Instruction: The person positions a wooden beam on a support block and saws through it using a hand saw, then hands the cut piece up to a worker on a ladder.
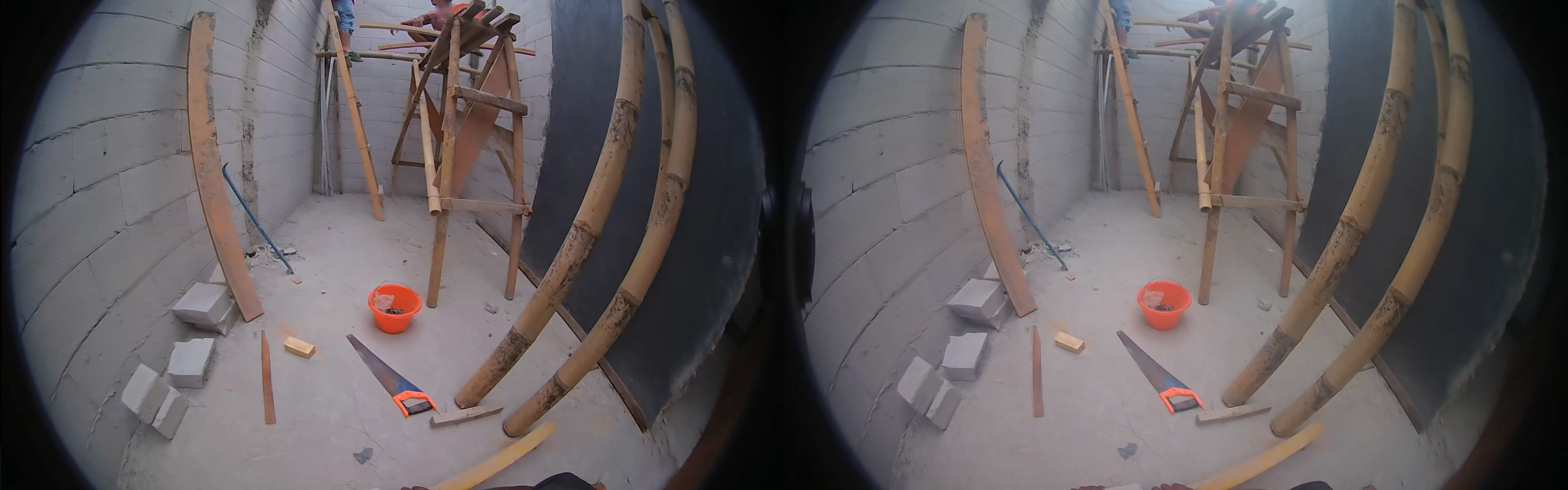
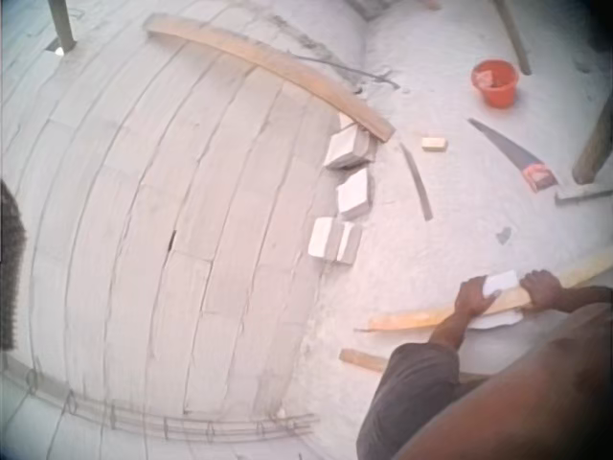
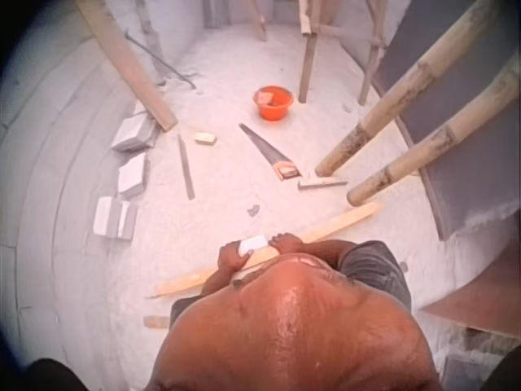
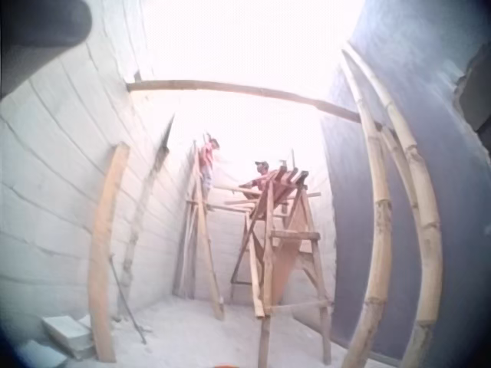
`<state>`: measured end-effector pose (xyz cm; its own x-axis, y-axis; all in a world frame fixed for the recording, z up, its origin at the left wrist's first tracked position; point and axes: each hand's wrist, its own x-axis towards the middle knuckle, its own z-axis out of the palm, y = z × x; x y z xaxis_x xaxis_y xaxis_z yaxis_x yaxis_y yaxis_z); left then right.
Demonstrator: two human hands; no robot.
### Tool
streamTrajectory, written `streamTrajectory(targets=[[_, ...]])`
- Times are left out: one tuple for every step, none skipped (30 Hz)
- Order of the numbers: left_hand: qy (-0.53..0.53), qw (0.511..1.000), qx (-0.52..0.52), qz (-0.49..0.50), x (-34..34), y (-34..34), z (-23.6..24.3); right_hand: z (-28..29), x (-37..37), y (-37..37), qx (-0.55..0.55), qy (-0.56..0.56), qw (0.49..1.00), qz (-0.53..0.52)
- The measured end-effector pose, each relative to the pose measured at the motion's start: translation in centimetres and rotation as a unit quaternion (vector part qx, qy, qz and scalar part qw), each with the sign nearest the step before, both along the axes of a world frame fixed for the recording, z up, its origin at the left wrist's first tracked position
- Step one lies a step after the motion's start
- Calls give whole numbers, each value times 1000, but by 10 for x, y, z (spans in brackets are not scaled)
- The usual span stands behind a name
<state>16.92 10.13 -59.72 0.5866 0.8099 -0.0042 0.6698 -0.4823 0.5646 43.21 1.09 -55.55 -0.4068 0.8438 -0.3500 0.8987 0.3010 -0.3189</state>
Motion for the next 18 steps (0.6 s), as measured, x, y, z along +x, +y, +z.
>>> streamTrajectory(targets=[[3,1000,-3,6,0,0,0,-1,0,0,11,-7,1000,3],[6,1000,-5,12,0,-1,0,-2,0,0,24,-14,1000,6],[6,1000,-1,17,0,-1,0,-3,0,0,28,-13,999,11],[12,1000,-15,15,0,-1,0,-5,0,0,13,-19,1000,13],[18,999,-29,12,0,-1,0,-7,0,0,-1,-25,1000,13],[17,999,-25,16,0,-1,-1,-9,0,0,4,-26,1000,18],[11,1000,-15,19,0,-2,-2,-11,0,0,15,-26,999,16],[6,1000,-6,22,1,-2,-3,-13,0,-1,26,-26,999,14],[6,1000,-4,26,1,-3,-4,-16,0,-1,28,-26,999,18],[5,1000,-7,25,1,-3,-4,-17,0,-2,37,-20,999,12],[5,1000,-10,24,0,-3,-4,-19,0,-2,45,-14,999,7],[5,1000,-8,27,0,-3,-4,-19,0,-3,47,-14,999,10],[-8,999,-14,28,0,-3,-3,-21,0,-3,58,-15,998,7],[-21,999,-21,28,0,-3,-2,-21,0,-4,69,-16,998,4],[-21,999,-19,30,0,-3,-1,-21,0,-5,71,-16,997,6],[-16,999,-24,26,-1,-4,0,-21,-1,-5,76,-15,997,2],[-11,999,-30,23,0,-4,2,-20,-1,-5,80,-15,997,-1],[-10,999,-30,25,0,-4,3,-20,-2,-5,81,-14,997,1]])
